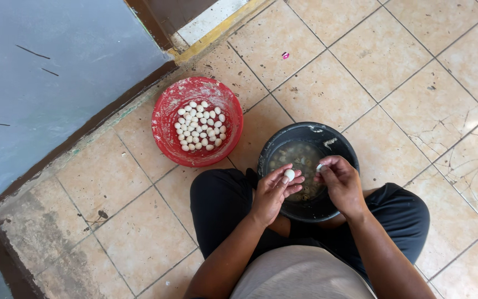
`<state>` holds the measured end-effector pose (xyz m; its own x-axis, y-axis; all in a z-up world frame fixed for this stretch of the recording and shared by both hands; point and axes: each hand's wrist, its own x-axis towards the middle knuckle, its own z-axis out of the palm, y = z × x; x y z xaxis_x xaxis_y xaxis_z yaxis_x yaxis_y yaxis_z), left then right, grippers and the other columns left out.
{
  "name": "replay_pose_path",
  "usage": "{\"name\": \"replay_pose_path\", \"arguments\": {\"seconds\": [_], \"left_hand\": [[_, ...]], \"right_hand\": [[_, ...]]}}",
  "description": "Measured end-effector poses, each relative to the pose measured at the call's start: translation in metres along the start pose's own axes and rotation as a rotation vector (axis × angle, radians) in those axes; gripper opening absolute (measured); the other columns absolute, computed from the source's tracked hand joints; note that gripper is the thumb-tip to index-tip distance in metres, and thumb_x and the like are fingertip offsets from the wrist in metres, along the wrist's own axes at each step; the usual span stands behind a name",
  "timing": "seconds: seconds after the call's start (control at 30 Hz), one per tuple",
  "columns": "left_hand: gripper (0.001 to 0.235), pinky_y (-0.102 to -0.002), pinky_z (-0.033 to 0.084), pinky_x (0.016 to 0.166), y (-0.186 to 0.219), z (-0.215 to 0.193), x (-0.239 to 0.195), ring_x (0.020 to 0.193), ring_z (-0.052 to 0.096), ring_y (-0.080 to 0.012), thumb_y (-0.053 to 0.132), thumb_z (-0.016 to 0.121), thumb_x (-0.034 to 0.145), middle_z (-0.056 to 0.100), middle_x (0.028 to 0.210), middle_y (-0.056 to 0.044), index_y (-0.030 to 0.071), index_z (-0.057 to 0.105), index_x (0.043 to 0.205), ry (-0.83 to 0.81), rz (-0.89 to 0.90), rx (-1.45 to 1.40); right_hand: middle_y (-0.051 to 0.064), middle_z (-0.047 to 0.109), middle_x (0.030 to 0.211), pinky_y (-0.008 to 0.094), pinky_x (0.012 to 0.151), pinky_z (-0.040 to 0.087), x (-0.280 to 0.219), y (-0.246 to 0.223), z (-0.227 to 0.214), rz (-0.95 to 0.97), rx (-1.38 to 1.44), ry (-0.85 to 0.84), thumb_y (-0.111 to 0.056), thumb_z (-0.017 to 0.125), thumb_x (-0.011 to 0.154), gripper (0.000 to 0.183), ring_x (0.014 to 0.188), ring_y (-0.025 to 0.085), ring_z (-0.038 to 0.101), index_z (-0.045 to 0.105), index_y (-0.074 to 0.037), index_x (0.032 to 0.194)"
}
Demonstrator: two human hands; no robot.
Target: The person sits on the floor and peels hard-boiled eggs by hand. They remove the shell from each egg and place the peeled egg into a red bowl. The discarded shells are dropped into a black basin containing water.
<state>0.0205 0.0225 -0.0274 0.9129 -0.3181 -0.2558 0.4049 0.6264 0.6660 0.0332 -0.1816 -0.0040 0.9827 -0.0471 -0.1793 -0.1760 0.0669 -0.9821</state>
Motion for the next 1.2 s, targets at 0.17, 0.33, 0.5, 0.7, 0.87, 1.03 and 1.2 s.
{"name": "replay_pose_path", "arguments": {"seconds": [0.17,0.33,0.5,0.7,0.87,1.03,1.2], "left_hand": [[0.022,-0.037,0.06,0.089,0.045,-0.041,0.02,0.099,0.069,-0.0217,0.013,0.065,0.104,0.069,0.111,-0.013,0.004,0.062,0.125,0.048,0.251,-0.223],[0.058,-0.039,0.056,0.099,0.141,-0.119,0.069,0.116,0.061,-0.0149,0.017,0.062,0.097,0.048,0.147,-0.014,0.013,0.041,0.151,0.776,0.28,0.014],[0.072,-0.036,0.051,0.103,0.132,-0.103,0.063,0.11,0.058,-0.0248,0.024,0.06,0.097,0.037,0.158,-0.009,0.006,0.025,0.156,0.595,0.351,0.297],[0.032,-0.031,0.054,0.086,0.023,0.004,0.011,0.1,0.062,-0.0212,0.01,0.061,0.101,0.063,0.124,-0.014,0.002,0.058,0.132,0.153,0.52,0.573],[0.024,-0.045,0.055,0.1,0.016,0.008,0.003,0.115,0.066,-0.0371,0.005,0.063,0.1,0.064,0.129,-0.02,-0.001,0.065,0.123,-0.284,0.742,1.158],[0.026,-0.046,0.055,0.093,0.003,0.017,0.013,0.109,0.068,-0.0363,0.005,0.062,0.098,0.066,0.127,-0.021,-0.003,0.066,0.122,-0.086,0.64,1.159],[0.026,-0.04,0.059,0.086,-0.017,0.017,0.029,0.102,0.071,-0.03,0.011,0.065,0.097,0.069,0.116,-0.017,0.0,0.069,0.121,0.065,0.37,1.029]], "right_hand": [[0.015,0.071,0.109,0.037,0.085,0.058,0.009,0.014,0.001,-0.356,-0.702,-0.14,-0.007,0.063,0.094,0.018,0.097,0.03,0.069,0.067,-0.003,0.111],[0.02,0.069,0.11,0.045,0.091,0.056,0.043,0.038,0.001,0.059,-1.417,-0.465,-0.013,0.065,0.09,0.019,0.103,0.037,0.068,0.072,-0.007,0.107],[0.021,0.069,0.109,0.047,0.084,0.057,0.112,0.098,0.013,-0.256,-1.356,-0.403,-0.006,0.063,0.083,0.029,0.097,0.039,0.07,0.071,-0.007,0.11],[0.018,0.071,0.109,0.044,0.085,0.057,0.138,0.176,0.049,-0.159,-1.509,-0.585,-0.01,0.064,0.086,0.027,0.098,0.034,0.07,0.07,-0.007,0.113],[0.015,0.072,0.109,0.042,0.086,0.057,0.097,0.172,0.043,0.063,-1.555,-0.723,-0.014,0.065,0.089,0.027,0.099,0.031,0.071,0.068,-0.006,0.115],[0.013,0.074,0.11,0.039,0.087,0.057,0.06,0.097,0.023,0.189,-1.341,-0.748,-0.017,0.066,0.092,0.027,0.101,0.027,0.072,0.067,-0.006,0.117],[0.012,0.076,0.106,0.038,0.083,0.059,0.021,0.027,0.001,0.034,-0.556,-0.207,-0.014,0.067,0.092,0.028,0.097,0.026,0.073,0.066,-0.003,0.118]]}}
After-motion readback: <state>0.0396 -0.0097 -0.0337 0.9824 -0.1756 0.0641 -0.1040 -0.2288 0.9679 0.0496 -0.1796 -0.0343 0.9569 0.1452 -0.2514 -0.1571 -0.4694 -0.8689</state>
